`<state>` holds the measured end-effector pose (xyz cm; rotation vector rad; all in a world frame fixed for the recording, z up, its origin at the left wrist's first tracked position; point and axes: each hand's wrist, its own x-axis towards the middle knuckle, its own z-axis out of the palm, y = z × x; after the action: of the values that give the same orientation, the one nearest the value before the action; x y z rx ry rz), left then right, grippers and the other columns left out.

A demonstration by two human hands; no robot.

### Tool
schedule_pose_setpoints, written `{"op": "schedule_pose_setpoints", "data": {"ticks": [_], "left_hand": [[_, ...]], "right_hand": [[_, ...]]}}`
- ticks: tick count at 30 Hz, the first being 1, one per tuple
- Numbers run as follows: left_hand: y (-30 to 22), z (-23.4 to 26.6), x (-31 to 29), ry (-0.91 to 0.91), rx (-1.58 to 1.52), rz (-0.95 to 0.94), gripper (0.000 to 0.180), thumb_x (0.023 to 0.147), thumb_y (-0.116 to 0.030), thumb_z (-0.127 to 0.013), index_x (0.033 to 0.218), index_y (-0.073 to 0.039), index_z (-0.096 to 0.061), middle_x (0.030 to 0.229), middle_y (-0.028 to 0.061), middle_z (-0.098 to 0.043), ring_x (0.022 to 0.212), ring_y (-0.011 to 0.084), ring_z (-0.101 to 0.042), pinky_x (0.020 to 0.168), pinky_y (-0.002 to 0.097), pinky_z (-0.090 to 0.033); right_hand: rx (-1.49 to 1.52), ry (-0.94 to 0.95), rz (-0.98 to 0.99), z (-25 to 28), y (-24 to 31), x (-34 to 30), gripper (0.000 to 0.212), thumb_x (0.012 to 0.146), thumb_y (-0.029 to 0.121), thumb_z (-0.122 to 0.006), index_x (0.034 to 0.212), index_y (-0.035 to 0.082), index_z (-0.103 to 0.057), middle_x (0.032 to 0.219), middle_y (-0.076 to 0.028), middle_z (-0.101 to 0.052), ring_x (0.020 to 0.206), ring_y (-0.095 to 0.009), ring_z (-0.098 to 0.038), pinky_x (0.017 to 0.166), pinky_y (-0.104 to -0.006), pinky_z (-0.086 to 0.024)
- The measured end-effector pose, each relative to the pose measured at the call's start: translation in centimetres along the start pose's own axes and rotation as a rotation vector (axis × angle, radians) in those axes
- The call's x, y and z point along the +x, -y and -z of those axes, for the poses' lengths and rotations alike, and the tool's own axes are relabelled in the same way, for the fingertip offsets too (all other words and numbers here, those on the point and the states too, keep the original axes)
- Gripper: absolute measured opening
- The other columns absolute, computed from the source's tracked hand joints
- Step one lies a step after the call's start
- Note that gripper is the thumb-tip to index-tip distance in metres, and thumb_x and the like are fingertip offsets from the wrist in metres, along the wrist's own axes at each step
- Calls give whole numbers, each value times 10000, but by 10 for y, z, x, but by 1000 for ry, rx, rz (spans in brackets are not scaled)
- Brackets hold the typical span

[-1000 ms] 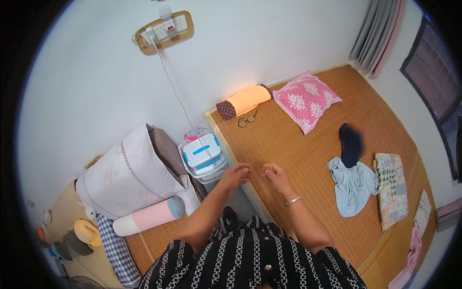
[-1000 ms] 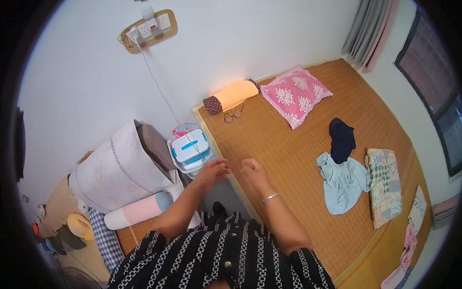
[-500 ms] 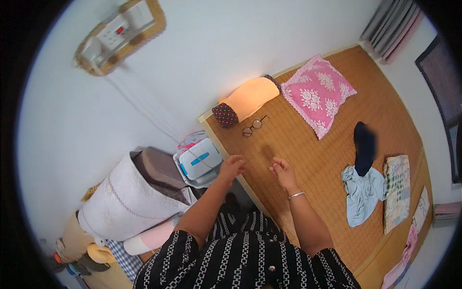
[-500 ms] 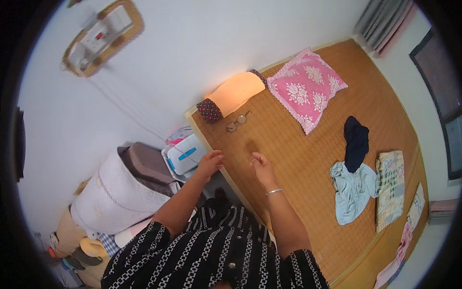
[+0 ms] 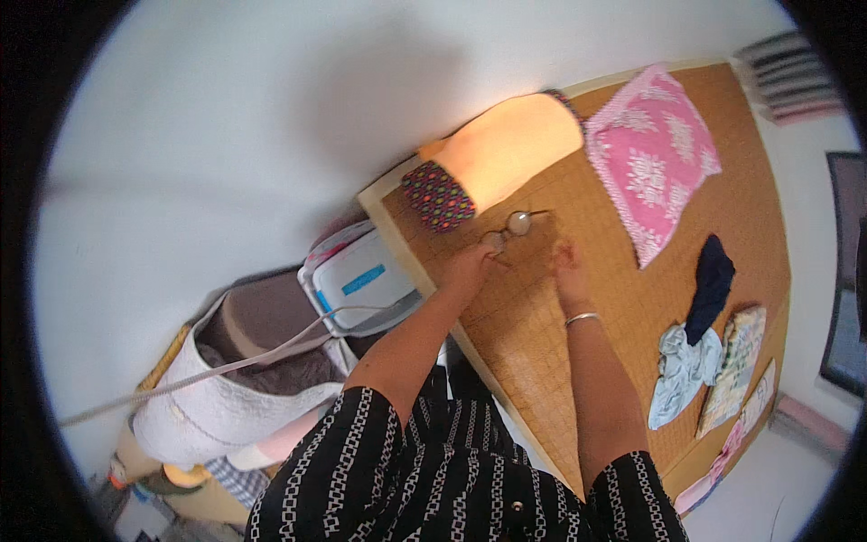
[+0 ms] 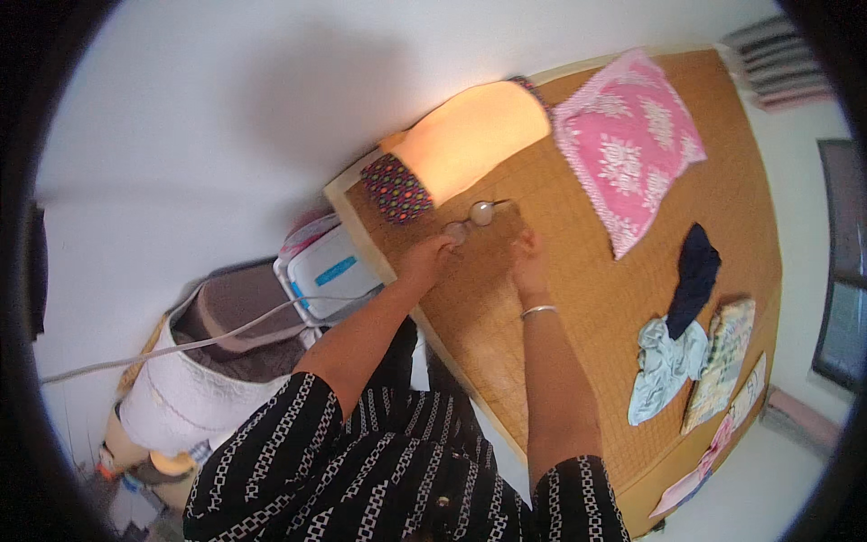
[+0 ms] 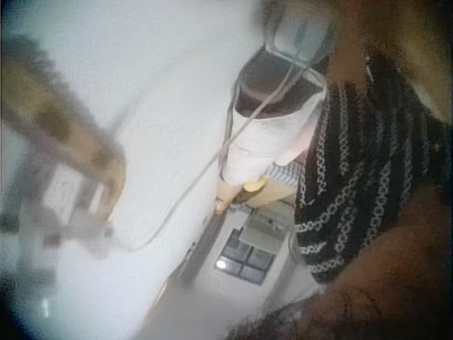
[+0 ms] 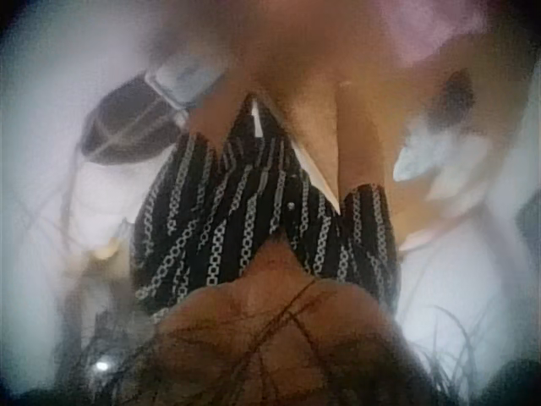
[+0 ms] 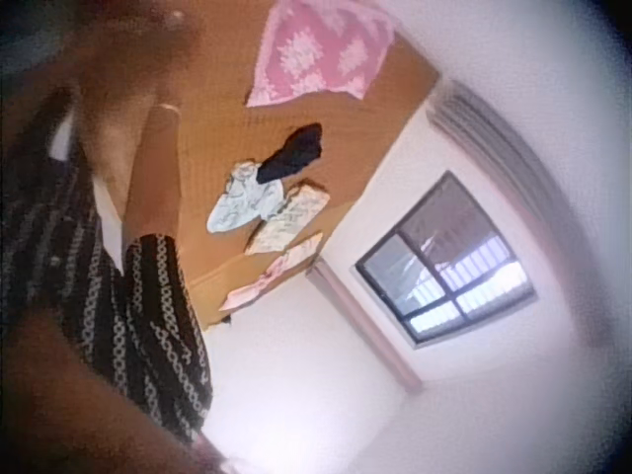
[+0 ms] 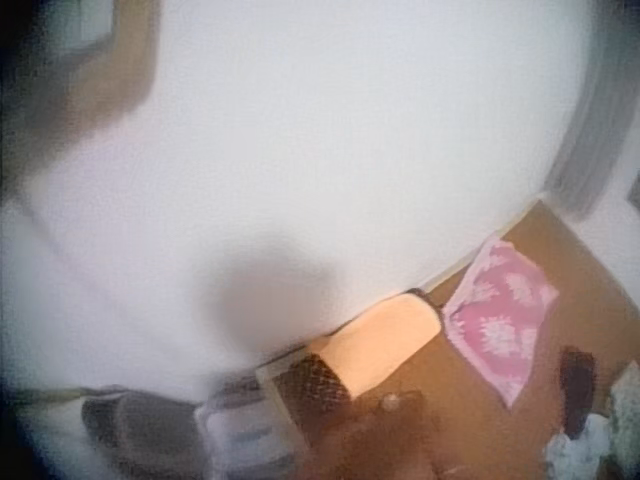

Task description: The person coils a white power strip cable and places it on the bed. They then plug the power strip into a wall socket and connect a phone charger. Finally, they fold several pieces of clothing and arrange pillows on the bed.

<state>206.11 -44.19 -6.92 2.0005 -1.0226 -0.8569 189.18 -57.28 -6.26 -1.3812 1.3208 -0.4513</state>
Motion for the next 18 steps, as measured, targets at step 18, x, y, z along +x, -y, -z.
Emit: {"op": "schedule_pose_setpoints", "data": {"ticks": [18], "left_hand": [[121,179,-79,52,209,383,478,860,-122,-519,1307,-86,-355,812,150,-643,744,303,-629,674,365,-486]], "right_hand": [[-273,432,501,-213,14,-92,185,804,24,-504,953,39,-613,867,-169,-599,823,-349,-572,735,-394,-462]]}}
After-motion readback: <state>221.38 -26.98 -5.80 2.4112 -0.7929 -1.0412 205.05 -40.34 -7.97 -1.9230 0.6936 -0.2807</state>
